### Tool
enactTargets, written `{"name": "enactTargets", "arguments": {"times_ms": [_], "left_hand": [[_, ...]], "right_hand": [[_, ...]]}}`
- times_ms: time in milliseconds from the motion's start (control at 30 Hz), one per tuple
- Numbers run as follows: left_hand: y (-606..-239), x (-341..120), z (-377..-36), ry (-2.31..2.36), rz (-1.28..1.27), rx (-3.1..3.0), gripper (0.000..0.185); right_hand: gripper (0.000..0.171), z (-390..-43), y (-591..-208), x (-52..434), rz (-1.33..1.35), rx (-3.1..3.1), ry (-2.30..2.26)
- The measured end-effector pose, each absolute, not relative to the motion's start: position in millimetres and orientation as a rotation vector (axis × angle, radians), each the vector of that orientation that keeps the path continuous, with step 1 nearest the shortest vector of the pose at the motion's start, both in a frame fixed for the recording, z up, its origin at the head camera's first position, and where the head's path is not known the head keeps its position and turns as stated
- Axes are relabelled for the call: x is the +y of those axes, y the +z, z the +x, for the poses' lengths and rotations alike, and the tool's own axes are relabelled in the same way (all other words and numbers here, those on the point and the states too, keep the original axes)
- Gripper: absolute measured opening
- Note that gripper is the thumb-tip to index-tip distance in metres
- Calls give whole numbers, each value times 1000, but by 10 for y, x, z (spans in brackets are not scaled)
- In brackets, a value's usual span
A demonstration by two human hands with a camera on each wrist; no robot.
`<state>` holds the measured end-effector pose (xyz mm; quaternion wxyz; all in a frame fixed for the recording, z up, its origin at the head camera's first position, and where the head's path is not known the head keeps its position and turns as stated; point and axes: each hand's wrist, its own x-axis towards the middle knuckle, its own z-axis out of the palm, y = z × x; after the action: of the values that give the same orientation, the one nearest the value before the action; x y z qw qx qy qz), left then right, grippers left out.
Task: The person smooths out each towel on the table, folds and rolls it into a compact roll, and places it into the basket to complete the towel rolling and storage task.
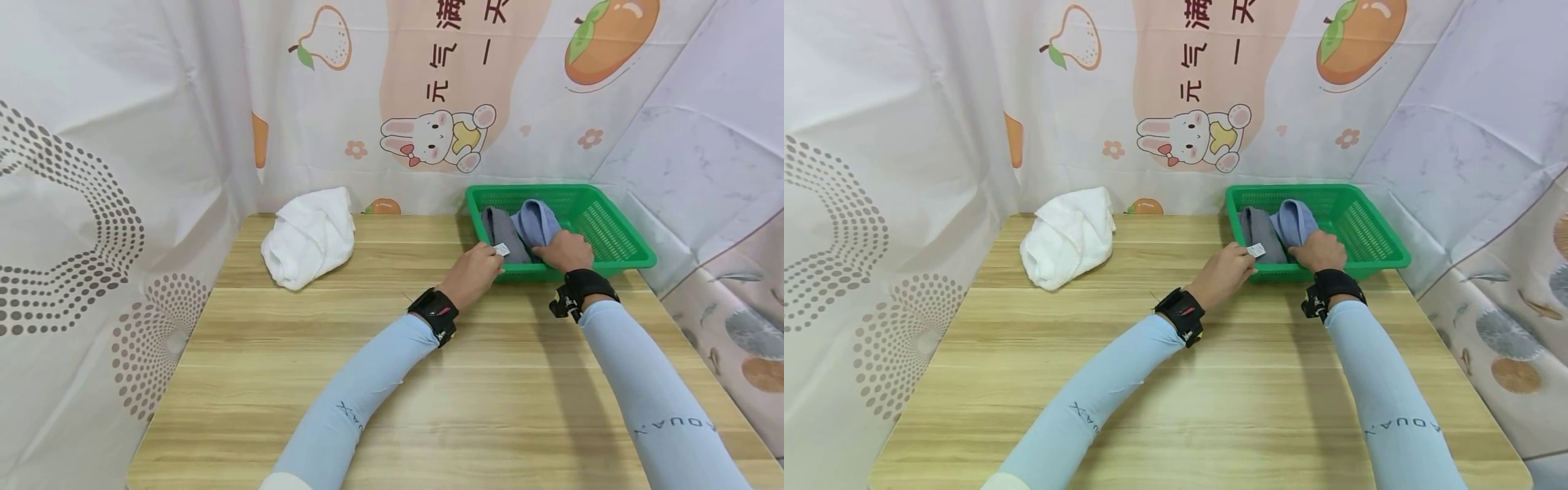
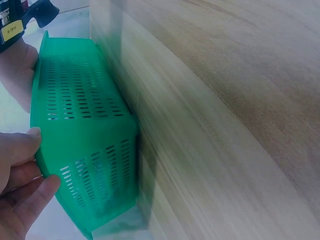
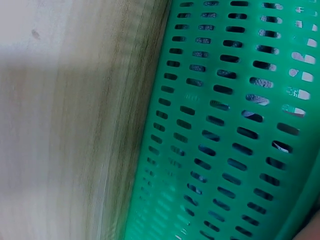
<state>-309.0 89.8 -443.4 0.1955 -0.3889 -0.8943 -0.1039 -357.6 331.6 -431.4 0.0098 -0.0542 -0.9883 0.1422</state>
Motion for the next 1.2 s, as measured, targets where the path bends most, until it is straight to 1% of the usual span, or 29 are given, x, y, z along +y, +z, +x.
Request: {"name": "enactTargets", "arguments": {"times_ms": [333, 400, 533, 600, 733, 900, 1067, 1200], "left_hand": [[-4404, 959, -3063, -277, -1114, -2479, 14], [-4406, 966, -3065, -271, -1114, -2482, 15], [-4388, 971, -3065, -275, -1106, -2481, 15], [-4374, 971, -3061, -279, -1105, -2481, 15], [-4342, 973, -3048, -284, -1113, -2480, 14], [-4321, 978, -3036, -273, -1121, -2480, 16], [-4320, 985, -3038, -268, -1121, -2484, 16], [-4326, 978, -3052, -278, -1118, -2494, 15]], "right_hand": [[54, -3547, -4252, 3420, -136, -3201, 385], [62, -3557, -4249, 3427, -145, -3215, 373], [94, -3598, -4235, 3422, -201, -3222, 402], [105, -3612, -4220, 3417, -229, -3223, 423], [103, -3619, -4189, 3426, -228, -3238, 425], [92, -3616, -4152, 3451, -192, -3275, 440], [84, -3645, -4135, 3477, -136, -3320, 426], [71, -3678, -4112, 3469, -40, -3316, 353]]}}
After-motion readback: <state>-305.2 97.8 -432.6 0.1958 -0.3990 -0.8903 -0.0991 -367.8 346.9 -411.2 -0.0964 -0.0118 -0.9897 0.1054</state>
